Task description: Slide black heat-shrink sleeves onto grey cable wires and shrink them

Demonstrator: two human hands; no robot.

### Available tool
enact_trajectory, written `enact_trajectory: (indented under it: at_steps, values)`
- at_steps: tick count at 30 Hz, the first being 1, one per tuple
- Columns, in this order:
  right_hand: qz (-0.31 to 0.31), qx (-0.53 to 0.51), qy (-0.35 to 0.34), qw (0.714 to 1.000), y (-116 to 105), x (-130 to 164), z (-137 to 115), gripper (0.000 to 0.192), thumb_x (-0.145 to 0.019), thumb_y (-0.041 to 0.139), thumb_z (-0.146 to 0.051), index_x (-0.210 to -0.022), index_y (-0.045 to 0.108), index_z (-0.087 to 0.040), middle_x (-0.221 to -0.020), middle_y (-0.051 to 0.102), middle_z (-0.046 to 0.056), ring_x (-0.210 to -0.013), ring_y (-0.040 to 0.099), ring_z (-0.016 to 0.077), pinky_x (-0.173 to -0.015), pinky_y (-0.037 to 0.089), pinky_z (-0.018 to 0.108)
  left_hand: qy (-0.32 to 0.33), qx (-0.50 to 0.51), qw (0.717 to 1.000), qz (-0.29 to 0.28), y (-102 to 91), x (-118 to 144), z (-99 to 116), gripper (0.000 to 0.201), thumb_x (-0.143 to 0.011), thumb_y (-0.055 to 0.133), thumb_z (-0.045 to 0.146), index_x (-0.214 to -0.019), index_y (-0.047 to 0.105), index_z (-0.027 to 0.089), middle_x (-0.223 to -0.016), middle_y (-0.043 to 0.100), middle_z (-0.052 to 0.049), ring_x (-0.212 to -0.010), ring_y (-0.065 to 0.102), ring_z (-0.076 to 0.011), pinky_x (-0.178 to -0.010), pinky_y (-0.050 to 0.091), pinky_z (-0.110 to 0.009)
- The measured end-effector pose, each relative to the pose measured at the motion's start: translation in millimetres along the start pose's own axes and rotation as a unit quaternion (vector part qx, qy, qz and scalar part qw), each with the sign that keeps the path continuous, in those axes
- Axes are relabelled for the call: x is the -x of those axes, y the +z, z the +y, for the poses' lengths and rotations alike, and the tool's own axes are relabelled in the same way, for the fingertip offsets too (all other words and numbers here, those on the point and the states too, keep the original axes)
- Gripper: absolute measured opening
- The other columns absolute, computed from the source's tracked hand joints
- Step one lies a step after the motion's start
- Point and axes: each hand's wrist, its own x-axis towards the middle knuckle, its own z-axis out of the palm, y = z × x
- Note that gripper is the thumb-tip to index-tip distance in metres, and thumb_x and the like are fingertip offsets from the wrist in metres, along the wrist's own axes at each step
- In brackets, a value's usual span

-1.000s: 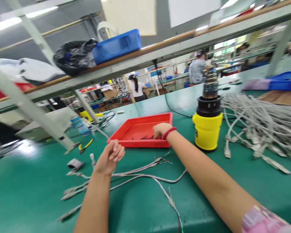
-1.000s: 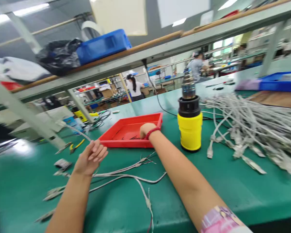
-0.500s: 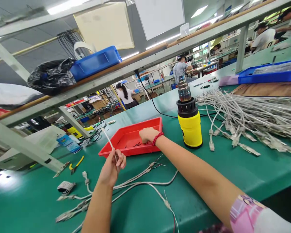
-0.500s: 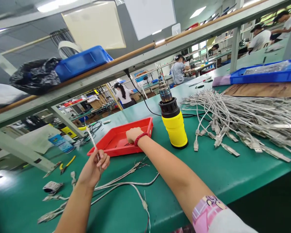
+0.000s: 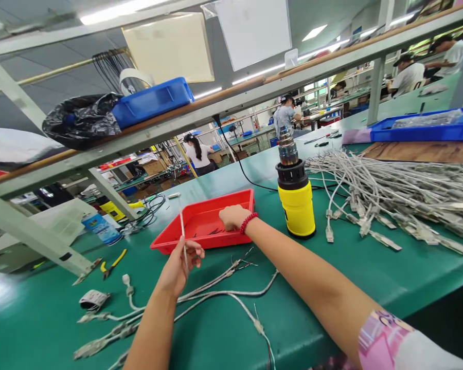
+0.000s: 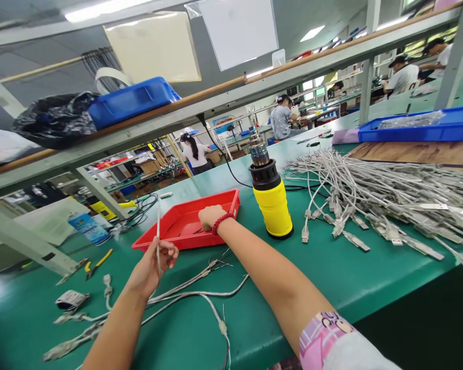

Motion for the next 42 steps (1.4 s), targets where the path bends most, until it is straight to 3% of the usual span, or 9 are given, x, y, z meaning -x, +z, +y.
enact_trajectory:
  at_steps: [8, 13, 15, 19, 23, 27, 33, 37, 42]
  values:
    - [0.072, -0.073, 0.019, 0.995, -14.8, -1.6, 2.8, 0.049, -0.051, 0.087, -0.018, -0.096, 0.068, -0.012, -0.105, 0.069, 0.019, -0.107, 0.063, 0.0365, -0.09, 0.049, 0.049, -0.001, -0.022, 1.0, -0.015, -2.5, 0.8, -1.1, 0.037, -0.072, 0.072, 0.05, -0.064, 0.067, 0.014, -0.057, 0.052, -0.002, -0.055, 0.055, -0.0158, -0.043, 0.043, -0.023]
    - [0.094, -0.216, -0.005, 0.972, -17.8, 1.6, -2.3, 0.024, -0.064, 0.079, -0.023, -0.082, 0.068, -0.012, -0.099, 0.07, 0.018, -0.106, 0.063, 0.0343, -0.088, 0.05, 0.044, 0.001, 0.001, 1.0, 0.011, -1.9, 1.5, 0.2, 0.035, -0.07, 0.074, 0.05, -0.067, 0.068, 0.015, -0.056, 0.05, -0.001, -0.055, 0.054, -0.0151, -0.042, 0.042, -0.022]
    - [0.066, -0.313, -0.073, 0.945, -17.5, 3.6, -10.1, 0.021, -0.07, 0.075, -0.032, -0.078, 0.068, -0.014, -0.089, 0.071, 0.01, -0.097, 0.066, 0.0252, -0.079, 0.053, 0.032, 0.005, 0.001, 1.0, 0.013, -3.2, 1.6, -0.4, 0.035, -0.072, 0.072, 0.05, -0.071, 0.069, 0.015, -0.057, 0.05, -0.001, -0.055, 0.053, -0.0147, -0.043, 0.043, -0.023]
    - [-0.008, -0.487, -0.205, 0.849, -11.4, 4.9, -29.6, 0.025, -0.072, 0.074, -0.039, -0.08, 0.067, -0.016, -0.077, 0.064, 0.0, -0.079, 0.063, 0.0102, -0.064, 0.05, 0.016, 0.007, -0.009, 1.0, 0.002, -4.5, 2.9, 1.3, 0.041, -0.066, 0.075, 0.057, -0.075, 0.071, 0.017, -0.057, 0.05, 0.0, -0.055, 0.053, -0.0146, -0.045, 0.044, -0.023]
    - [-0.012, -0.589, -0.223, 0.777, -5.2, 0.8, -40.1, 0.037, -0.064, 0.078, -0.046, -0.077, 0.064, -0.014, -0.074, 0.06, 0.0, -0.074, 0.06, 0.0088, -0.06, 0.048, 0.015, 0.01, -0.01, 1.0, 0.016, -2.1, 5.9, 5.6, 0.045, -0.056, 0.081, 0.059, -0.07, 0.071, 0.017, -0.054, 0.05, 0.0, -0.053, 0.052, -0.0146, -0.044, 0.044, -0.023]
    - [-0.02, -0.643, -0.228, 0.731, -3.6, -3.8, -43.3, 0.04, -0.052, 0.085, -0.042, -0.07, 0.064, -0.014, -0.071, 0.06, -0.001, -0.073, 0.058, 0.009, -0.057, 0.047, 0.015, -0.002, -0.026, 1.0, 0.002, -6.5, 4.9, 1.7, 0.045, -0.063, 0.076, 0.059, -0.071, 0.072, 0.015, -0.056, 0.054, -0.002, -0.056, 0.055, -0.0163, -0.048, 0.047, -0.025]
    - [-0.025, -0.591, -0.188, 0.784, -4.4, -2.1, -46.1, 0.027, -0.06, 0.083, -0.028, -0.063, 0.062, -0.011, -0.055, 0.057, -0.003, -0.057, 0.056, 0.0078, -0.057, 0.049, 0.018, -0.101, -0.021, 0.993, -0.051, -22.3, -5.0, 0.3, 0.061, -0.081, 0.049, 0.068, -0.089, 0.073, 0.013, -0.094, 0.069, -0.017, -0.095, 0.063, -0.0287, -0.069, 0.054, -0.033]
    - [-0.064, -0.54, -0.173, 0.821, -1.5, -2.6, -49.8, 0.019, -0.061, 0.079, -0.014, -0.059, 0.061, -0.009, -0.047, 0.057, -0.003, -0.048, 0.056, 0.0095, -0.054, 0.052, 0.022, -0.022, 0.041, 0.999, 0.017, -22.6, -11.6, 4.7, 0.055, -0.08, 0.056, 0.064, -0.109, 0.068, 0.019, -0.112, 0.068, -0.009, -0.101, 0.062, -0.0242, -0.075, 0.055, -0.03]
    - [-0.097, -0.515, -0.184, 0.832, 1.7, -1.3, -53.9, 0.018, -0.06, 0.079, -0.013, -0.062, 0.062, -0.009, -0.047, 0.058, -0.004, -0.047, 0.058, 0.0092, -0.055, 0.053, 0.021, 0.044, 0.035, 0.991, 0.121, -21.0, -19.3, 3.4, 0.036, -0.068, 0.076, 0.034, -0.094, 0.07, 0.01, -0.093, 0.072, -0.01, -0.08, 0.065, -0.0187, -0.064, 0.055, -0.023]
